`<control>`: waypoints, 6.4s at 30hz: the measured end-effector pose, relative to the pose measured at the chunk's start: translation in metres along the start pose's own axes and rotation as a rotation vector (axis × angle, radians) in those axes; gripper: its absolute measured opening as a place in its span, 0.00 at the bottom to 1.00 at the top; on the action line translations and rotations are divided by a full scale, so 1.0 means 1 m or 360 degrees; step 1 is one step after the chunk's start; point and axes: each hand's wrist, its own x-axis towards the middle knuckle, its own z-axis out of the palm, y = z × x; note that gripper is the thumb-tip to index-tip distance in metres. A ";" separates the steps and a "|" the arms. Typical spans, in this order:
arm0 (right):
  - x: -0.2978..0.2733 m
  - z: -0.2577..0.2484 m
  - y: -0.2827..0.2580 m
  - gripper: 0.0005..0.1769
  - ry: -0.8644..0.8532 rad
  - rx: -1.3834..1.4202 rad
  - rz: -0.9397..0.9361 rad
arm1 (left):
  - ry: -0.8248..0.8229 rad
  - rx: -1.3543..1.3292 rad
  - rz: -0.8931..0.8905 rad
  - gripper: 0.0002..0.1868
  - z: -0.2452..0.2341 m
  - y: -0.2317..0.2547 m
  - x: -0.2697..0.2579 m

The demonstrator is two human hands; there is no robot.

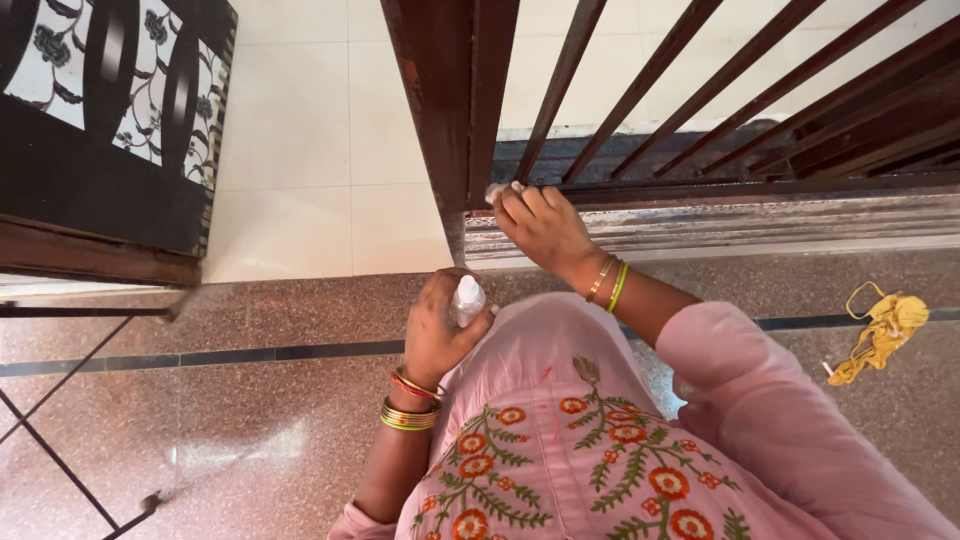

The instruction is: The person cleans a dark metal railing by applying a liquid from a white bottle onto a cloth and wiping the bars. The person moves along the railing, repeatedly applying the liquid and wiping different sections of the metal bars.

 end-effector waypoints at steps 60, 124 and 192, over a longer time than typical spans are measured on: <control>-0.211 0.025 0.123 0.47 -0.0805 0.0761 0.1802 | -0.0305 -0.0058 0.0174 0.23 0.135 0.062 0.023; -0.270 0.050 0.183 0.53 -0.0805 0.1005 0.1368 | -0.0091 0.0082 -0.0042 0.22 0.236 0.169 -0.053; -0.336 0.030 0.156 0.53 -0.0323 0.1116 0.1533 | -0.0219 0.0032 0.0024 0.22 0.253 0.173 -0.034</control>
